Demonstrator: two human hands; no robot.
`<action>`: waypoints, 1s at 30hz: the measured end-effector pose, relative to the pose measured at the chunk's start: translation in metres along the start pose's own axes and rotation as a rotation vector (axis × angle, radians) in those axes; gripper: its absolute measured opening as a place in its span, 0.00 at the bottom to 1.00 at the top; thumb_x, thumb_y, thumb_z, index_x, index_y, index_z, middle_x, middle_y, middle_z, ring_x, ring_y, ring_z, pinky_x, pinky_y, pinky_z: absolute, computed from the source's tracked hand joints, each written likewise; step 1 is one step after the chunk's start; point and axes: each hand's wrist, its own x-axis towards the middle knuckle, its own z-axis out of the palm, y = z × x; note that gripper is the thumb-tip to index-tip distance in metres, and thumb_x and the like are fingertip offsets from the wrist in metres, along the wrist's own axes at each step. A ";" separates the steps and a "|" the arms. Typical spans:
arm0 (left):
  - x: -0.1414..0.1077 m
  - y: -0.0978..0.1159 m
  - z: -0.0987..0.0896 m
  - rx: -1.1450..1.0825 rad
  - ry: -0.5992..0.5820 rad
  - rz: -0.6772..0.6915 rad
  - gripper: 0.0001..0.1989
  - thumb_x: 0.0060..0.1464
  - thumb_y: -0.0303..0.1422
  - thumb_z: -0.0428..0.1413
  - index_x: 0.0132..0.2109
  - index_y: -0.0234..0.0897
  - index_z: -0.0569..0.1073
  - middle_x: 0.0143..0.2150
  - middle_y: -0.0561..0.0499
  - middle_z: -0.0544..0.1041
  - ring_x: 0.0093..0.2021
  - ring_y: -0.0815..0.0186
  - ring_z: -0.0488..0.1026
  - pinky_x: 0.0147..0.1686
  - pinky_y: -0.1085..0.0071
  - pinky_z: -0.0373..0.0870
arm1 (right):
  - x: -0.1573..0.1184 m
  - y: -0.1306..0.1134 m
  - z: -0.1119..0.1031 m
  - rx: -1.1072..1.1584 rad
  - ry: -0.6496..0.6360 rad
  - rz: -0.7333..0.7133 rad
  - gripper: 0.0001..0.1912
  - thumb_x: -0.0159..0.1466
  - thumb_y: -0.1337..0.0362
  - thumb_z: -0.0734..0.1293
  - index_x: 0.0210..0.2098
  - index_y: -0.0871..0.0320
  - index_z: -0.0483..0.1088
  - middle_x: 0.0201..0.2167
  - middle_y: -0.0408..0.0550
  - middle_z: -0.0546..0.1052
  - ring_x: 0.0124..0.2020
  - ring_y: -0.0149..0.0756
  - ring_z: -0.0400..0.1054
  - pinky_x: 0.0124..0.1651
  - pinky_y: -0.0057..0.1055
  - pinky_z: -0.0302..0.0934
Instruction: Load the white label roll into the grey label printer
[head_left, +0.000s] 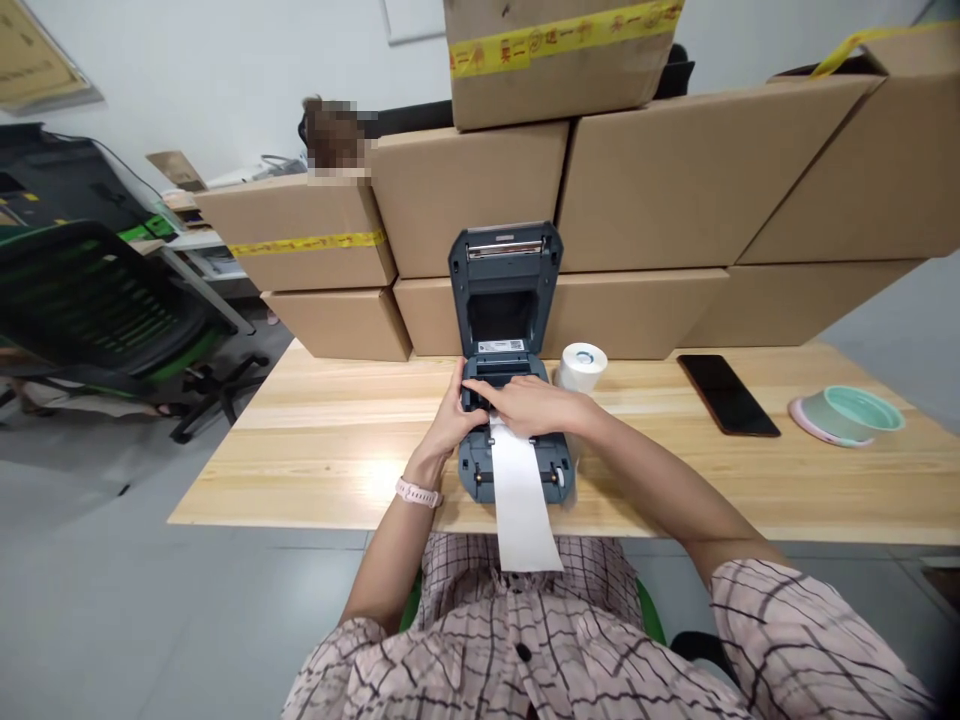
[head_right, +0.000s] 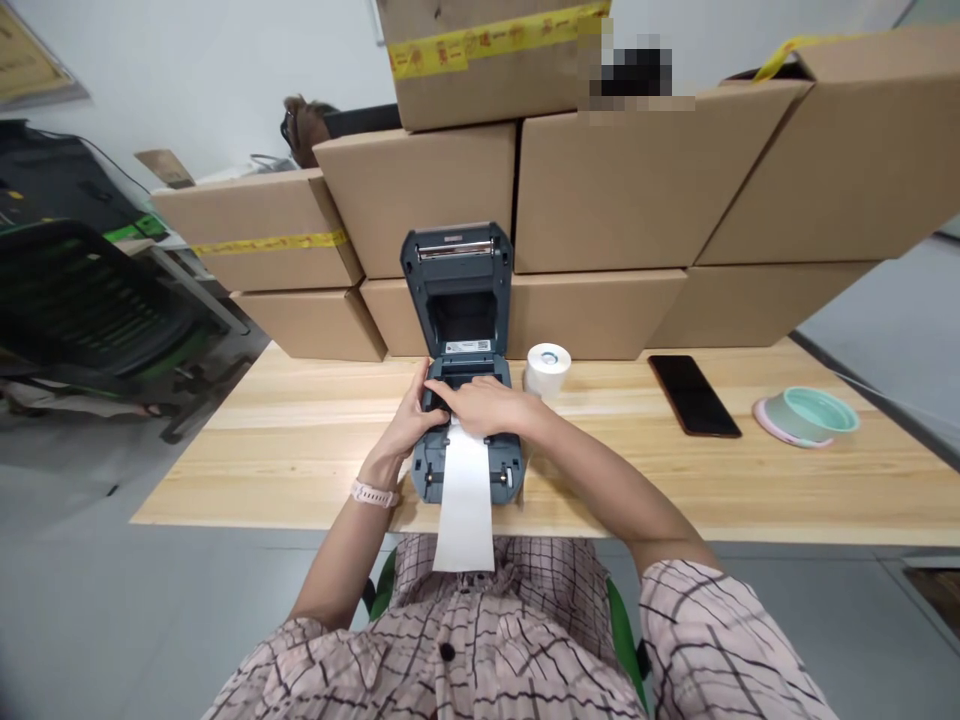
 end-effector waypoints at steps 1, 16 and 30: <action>0.000 -0.001 0.000 0.006 0.006 0.003 0.60 0.40 0.25 0.61 0.78 0.44 0.44 0.81 0.45 0.47 0.78 0.49 0.49 0.74 0.57 0.54 | 0.000 0.000 0.001 -0.012 -0.015 -0.013 0.39 0.67 0.70 0.60 0.75 0.60 0.49 0.42 0.60 0.84 0.41 0.53 0.77 0.48 0.43 0.63; 0.000 0.005 -0.015 -0.083 -0.076 -0.032 0.61 0.38 0.23 0.58 0.78 0.41 0.44 0.79 0.43 0.52 0.77 0.51 0.54 0.75 0.56 0.54 | -0.080 0.061 -0.012 0.823 0.130 -0.355 0.41 0.64 0.49 0.72 0.73 0.47 0.58 0.48 0.48 0.82 0.48 0.44 0.77 0.52 0.44 0.70; -0.001 0.005 -0.007 -0.030 -0.033 0.035 0.57 0.39 0.21 0.56 0.78 0.39 0.49 0.78 0.42 0.56 0.78 0.53 0.53 0.76 0.58 0.48 | -0.154 0.139 0.065 1.060 0.321 0.335 0.42 0.56 0.51 0.79 0.67 0.48 0.68 0.62 0.57 0.76 0.67 0.56 0.68 0.68 0.57 0.63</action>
